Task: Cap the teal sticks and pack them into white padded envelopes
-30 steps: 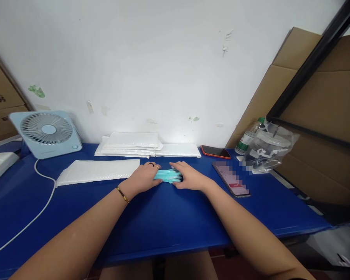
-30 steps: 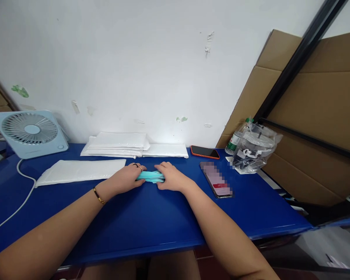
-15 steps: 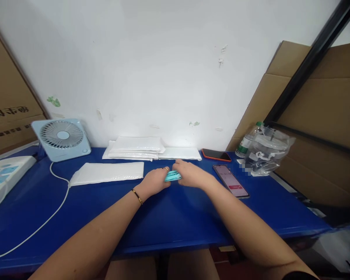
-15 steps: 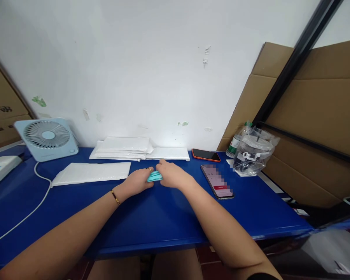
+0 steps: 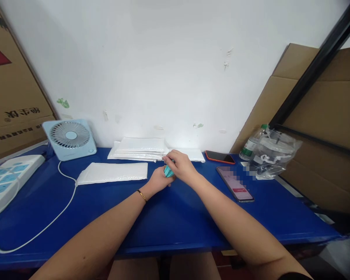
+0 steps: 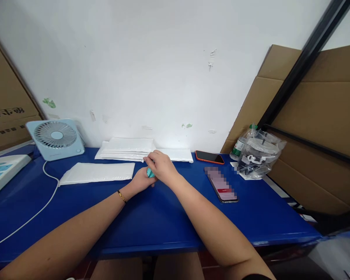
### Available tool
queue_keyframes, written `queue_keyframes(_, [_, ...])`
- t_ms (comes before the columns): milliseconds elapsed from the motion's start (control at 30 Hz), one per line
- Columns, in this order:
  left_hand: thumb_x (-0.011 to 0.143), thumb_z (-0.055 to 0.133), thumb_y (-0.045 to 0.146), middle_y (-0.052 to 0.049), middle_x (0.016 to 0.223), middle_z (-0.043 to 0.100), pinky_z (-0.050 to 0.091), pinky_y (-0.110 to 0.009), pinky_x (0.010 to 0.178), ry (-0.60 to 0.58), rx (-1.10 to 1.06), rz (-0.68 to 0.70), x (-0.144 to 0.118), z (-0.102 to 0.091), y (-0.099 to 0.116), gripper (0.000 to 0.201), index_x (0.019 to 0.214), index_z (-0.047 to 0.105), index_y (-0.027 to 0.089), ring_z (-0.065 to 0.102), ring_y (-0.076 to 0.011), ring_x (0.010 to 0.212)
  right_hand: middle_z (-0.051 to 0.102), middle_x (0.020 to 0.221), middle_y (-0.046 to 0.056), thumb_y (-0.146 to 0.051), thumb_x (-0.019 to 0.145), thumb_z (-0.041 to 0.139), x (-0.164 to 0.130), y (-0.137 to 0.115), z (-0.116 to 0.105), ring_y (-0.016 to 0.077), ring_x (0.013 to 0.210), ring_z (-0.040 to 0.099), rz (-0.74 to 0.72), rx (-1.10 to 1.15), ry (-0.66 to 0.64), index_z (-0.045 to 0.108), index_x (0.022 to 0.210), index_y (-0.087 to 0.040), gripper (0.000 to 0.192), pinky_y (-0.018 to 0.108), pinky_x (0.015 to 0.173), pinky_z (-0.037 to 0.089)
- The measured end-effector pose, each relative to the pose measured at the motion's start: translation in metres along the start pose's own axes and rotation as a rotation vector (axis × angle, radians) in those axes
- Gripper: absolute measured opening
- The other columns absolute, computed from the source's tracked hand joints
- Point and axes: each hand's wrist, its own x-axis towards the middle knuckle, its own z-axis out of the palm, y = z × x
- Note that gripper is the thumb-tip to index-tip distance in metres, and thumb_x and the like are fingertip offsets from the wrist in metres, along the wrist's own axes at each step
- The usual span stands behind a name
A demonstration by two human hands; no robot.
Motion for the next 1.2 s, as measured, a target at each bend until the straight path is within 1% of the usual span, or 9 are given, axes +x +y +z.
queue_keyframes(200, [0.069, 0.058, 0.028, -0.009, 0.077, 0.067, 0.047, -0.03, 0.065, -0.079, 0.498, -0.043, -0.003, -0.007, 0.01, 0.016, 0.078, 0.062, 0.016, 0.064, -0.0245, 0.075, 0.058, 0.109, 0.012, -0.036, 0.069, 0.066, -0.021, -0.004, -0.014, 0.0298, 0.115, 0.042, -0.142, -0.458, -0.225, 0.057, 0.106, -0.015, 0.043, 0.047, 0.102, 0.021])
queue_keyframes(367, [0.07, 0.052, 0.02, -0.011, 0.078, 0.067, 0.048, -0.034, 0.063, -0.109, 0.799, -0.074, -0.014, -0.007, 0.022, 0.016, 0.082, 0.063, 0.018, 0.065, -0.0269, 0.073, 0.066, 0.085, 0.01, -0.015, 0.074, 0.052, -0.034, 0.001, 0.022, 0.0241, 0.081, 0.062, 0.153, -0.586, -0.434, 0.06, 0.09, -0.016, 0.018, 0.04, 0.08, 0.042])
queue_keyframes(600, [0.076, 0.045, 0.016, -0.011, 0.081, 0.067, 0.046, -0.039, 0.072, -0.081, 0.908, -0.029, -0.017, -0.016, 0.039, 0.021, 0.09, 0.061, 0.018, 0.063, -0.0272, 0.081, 0.068, 0.089, 0.012, -0.027, 0.082, 0.046, -0.04, 0.005, 0.03, 0.0254, 0.079, 0.065, 0.293, -0.558, -0.435, 0.059, 0.095, -0.018, 0.019, 0.034, 0.066, 0.045])
queue_keyframes(700, [0.071, 0.053, 0.015, -0.012, 0.108, 0.063, 0.04, -0.042, 0.087, 0.034, 0.965, 0.026, -0.022, -0.04, 0.03, 0.044, 0.115, 0.054, 0.022, 0.053, -0.0295, 0.108, 0.067, 0.089, 0.013, -0.026, 0.083, 0.045, -0.043, 0.013, 0.021, 0.0261, 0.081, 0.065, 0.333, -0.578, -0.456, 0.059, 0.093, -0.017, 0.019, 0.034, 0.067, 0.045])
queue_keyframes(767, [0.061, 0.064, 0.018, -0.016, 0.133, 0.047, 0.035, -0.05, 0.093, 0.074, 1.036, -0.103, -0.027, -0.062, 0.013, 0.069, 0.127, 0.046, 0.023, 0.037, -0.0379, 0.124, 0.067, 0.088, 0.012, -0.026, 0.082, 0.047, -0.044, 0.02, 0.016, 0.0265, 0.081, 0.065, 0.357, -0.583, -0.454, 0.059, 0.092, -0.017, 0.018, 0.034, 0.067, 0.045])
queue_keyframes(833, [0.066, 0.059, 0.02, -0.019, 0.133, 0.045, 0.041, -0.049, 0.085, 0.015, 1.015, -0.268, -0.03, -0.081, -0.005, 0.065, 0.13, 0.045, 0.021, 0.044, -0.0392, 0.118, 0.067, 0.089, 0.012, -0.027, 0.082, 0.048, -0.045, 0.026, 0.011, 0.0263, 0.082, 0.064, 0.385, -0.585, -0.45, 0.059, 0.093, -0.017, 0.019, 0.034, 0.067, 0.045])
queue_keyframes(933, [0.077, 0.042, 0.012, -0.017, 0.109, 0.063, 0.046, -0.041, 0.078, -0.09, 0.952, -0.26, -0.04, -0.098, -0.02, 0.047, 0.122, 0.054, 0.019, 0.06, -0.0299, 0.095, 0.066, 0.092, 0.012, -0.031, 0.083, 0.047, -0.045, 0.031, 0.004, 0.0259, 0.084, 0.064, 0.425, -0.583, -0.428, 0.058, 0.096, -0.018, 0.021, 0.033, 0.069, 0.044])
queue_keyframes(1033, [0.078, 0.038, 0.008, -0.011, 0.1, 0.067, 0.045, -0.038, 0.085, -0.11, 0.856, -0.124, -0.063, -0.096, -0.008, 0.042, 0.11, 0.062, 0.021, 0.061, -0.0246, 0.095, 0.066, 0.093, 0.011, -0.035, 0.085, 0.045, -0.046, 0.035, -0.004, 0.026, 0.085, 0.063, 0.459, -0.555, -0.401, 0.058, 0.097, -0.02, 0.023, 0.034, 0.07, 0.044])
queue_keyframes(1200, [0.084, 0.038, 0.014, 0.001, 0.113, 0.064, 0.032, -0.032, 0.105, -0.403, 0.328, 0.208, -0.118, -0.079, 0.031, 0.035, 0.093, 0.067, 0.03, 0.048, -0.0147, 0.119, 0.066, 0.095, 0.011, -0.045, 0.086, 0.041, -0.052, 0.048, -0.02, 0.0263, 0.086, 0.062, 0.515, -0.524, -0.366, 0.059, 0.099, -0.021, 0.032, 0.034, 0.072, 0.043])
